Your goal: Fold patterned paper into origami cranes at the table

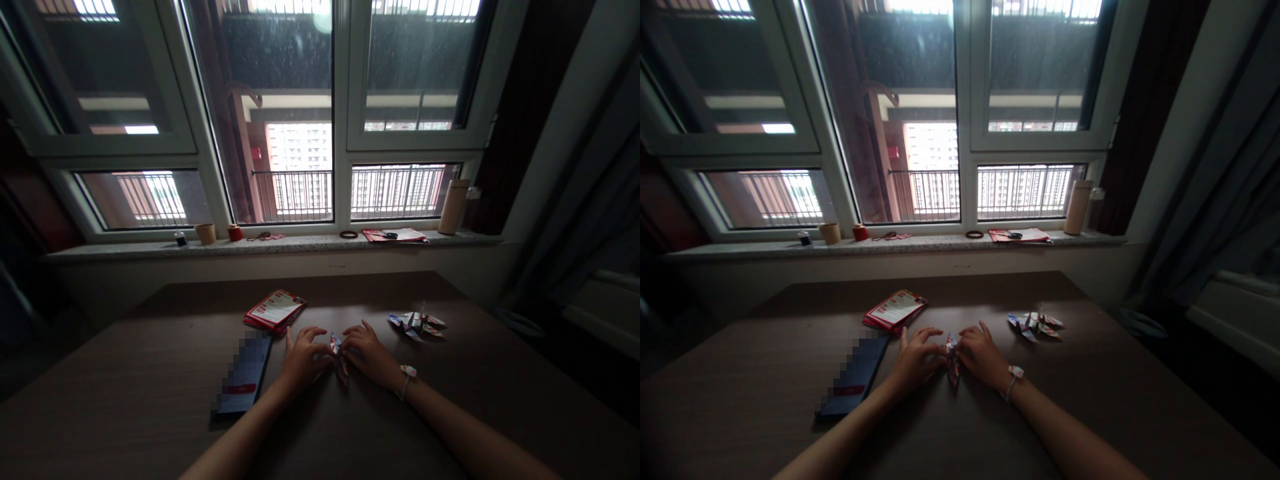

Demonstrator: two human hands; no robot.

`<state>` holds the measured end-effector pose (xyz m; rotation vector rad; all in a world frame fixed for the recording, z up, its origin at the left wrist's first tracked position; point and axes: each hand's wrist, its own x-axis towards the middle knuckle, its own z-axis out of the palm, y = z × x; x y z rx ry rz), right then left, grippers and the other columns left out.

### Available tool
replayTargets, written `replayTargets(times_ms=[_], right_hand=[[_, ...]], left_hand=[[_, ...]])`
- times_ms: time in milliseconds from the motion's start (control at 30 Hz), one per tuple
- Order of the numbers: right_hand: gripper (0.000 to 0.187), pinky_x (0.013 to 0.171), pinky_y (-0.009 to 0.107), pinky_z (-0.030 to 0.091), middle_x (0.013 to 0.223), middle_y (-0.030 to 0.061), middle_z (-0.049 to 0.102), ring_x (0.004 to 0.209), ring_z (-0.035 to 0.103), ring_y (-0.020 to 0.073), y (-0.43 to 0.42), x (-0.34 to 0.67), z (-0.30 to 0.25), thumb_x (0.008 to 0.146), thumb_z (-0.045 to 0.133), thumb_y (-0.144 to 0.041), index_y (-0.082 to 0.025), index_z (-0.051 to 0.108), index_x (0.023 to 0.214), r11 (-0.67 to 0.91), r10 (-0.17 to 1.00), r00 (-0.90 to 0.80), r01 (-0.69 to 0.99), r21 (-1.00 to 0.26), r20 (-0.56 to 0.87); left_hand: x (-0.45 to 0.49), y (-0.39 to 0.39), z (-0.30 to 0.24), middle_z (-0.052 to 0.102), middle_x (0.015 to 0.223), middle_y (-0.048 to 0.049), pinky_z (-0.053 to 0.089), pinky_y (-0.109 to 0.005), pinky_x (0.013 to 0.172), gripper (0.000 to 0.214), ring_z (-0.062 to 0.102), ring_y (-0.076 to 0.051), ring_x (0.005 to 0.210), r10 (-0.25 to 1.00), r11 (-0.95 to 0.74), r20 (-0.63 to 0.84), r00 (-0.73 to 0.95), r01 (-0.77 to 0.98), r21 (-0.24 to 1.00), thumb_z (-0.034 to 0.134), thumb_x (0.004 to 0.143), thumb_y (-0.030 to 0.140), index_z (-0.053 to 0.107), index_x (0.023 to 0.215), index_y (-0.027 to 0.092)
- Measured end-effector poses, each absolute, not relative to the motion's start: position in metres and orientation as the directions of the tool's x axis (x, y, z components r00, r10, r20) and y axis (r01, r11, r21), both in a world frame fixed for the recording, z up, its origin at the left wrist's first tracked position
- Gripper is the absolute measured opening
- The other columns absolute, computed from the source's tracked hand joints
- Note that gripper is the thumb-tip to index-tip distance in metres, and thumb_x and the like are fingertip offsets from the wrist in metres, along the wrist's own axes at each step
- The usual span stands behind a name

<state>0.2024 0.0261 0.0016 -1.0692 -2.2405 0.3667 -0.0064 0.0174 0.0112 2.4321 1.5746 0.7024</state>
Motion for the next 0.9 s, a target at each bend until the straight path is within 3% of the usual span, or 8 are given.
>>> replayTargets(times_ms=[400,633,900], right_hand=[[0.010,0.114,0.053,0.013,0.101,0.0030,0.069,0.120,0.051,0.0216,0.028,0.200,-0.003,0.084,0.061,-0.019,-0.024,0.067,0.090,0.555,0.832,-0.412,0.631,-0.542,0.372],[0.005,0.113,0.054,0.008,0.099,-0.0008,0.071,0.122,0.048,0.0235,0.026,0.201,0.003,0.083,0.065,-0.025,-0.027,0.070,0.083,0.516,0.856,-0.398,0.624,-0.587,0.330],[0.010,0.112,0.057,0.012,0.106,0.0036,0.066,0.126,0.041,0.0284,0.027,0.192,0.002,0.086,0.061,-0.028,-0.025,0.071,0.084,0.431,0.902,-0.322,0.695,-0.576,0.287]], left_hand=[[0.002,0.013,0.015,0.062,0.128,-0.0033,0.000,-0.075,0.107,0.009,0.049,-0.030,0.125,0.942,-0.314,0.270,0.201,0.814,0.489,0.069,0.078,0.029,0.077,0.077,0.032],[0.005,0.015,0.012,0.058,0.133,-0.0030,0.003,-0.074,0.107,0.008,0.041,-0.032,0.130,0.965,-0.229,0.236,0.118,0.817,0.528,0.069,0.076,0.031,0.077,0.076,0.033],[0.012,0.015,0.013,0.053,0.140,-0.0061,0.006,-0.074,0.106,0.008,0.034,-0.034,0.136,0.975,-0.179,0.211,0.075,0.828,0.531,0.068,0.076,0.029,0.076,0.074,0.028]])
